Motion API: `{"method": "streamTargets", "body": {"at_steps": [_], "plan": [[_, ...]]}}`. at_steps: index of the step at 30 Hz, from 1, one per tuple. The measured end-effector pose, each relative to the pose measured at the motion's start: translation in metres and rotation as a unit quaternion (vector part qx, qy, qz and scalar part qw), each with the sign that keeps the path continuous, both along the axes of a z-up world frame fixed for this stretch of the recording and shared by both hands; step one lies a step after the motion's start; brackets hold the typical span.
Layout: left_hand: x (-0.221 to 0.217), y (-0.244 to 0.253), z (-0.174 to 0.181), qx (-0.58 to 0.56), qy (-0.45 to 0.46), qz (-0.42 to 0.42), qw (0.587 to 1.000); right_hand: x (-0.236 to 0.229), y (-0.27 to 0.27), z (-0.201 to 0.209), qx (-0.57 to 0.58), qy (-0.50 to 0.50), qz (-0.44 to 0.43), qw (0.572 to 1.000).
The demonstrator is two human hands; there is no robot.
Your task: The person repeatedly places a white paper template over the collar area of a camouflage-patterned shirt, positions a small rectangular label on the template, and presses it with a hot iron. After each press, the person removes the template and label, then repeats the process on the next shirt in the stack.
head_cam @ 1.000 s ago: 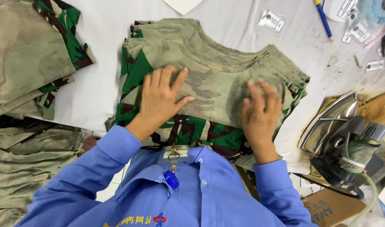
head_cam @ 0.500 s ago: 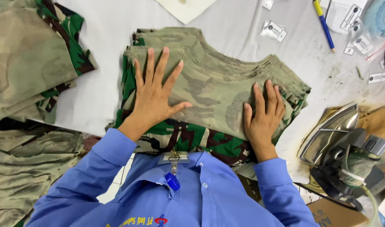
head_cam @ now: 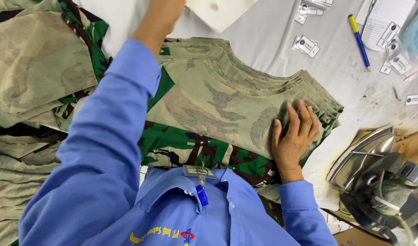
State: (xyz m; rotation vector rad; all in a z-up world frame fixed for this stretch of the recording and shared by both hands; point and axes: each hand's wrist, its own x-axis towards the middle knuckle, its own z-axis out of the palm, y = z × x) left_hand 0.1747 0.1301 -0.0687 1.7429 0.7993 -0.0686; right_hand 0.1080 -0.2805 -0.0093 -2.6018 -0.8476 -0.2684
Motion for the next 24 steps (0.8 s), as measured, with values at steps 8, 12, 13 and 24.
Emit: {"method": "streamTargets", "body": {"at_steps": [8, 12, 13, 24], "plan": [[-0.138, -0.066, 0.125, -0.136, 0.004, -0.075, 0.988, 0.003, -0.024, 0.012, 0.504, 0.474, -0.226, 0.686], [-0.168, -0.087, 0.103, 0.054, -0.017, -0.205, 0.977, -0.008, -0.075, -0.026, 0.313, 0.531, -0.175, 0.767], [-0.167, -0.084, 0.090, 0.050, -0.017, -0.206, 0.977, -0.009, -0.067, -0.017, 0.311, 0.531, -0.178, 0.768], [-0.151, -0.121, 0.034, 0.601, -0.240, -0.146, 0.748, -0.006, -0.030, -0.002, 0.139, 0.387, -0.218, 0.885]]}}
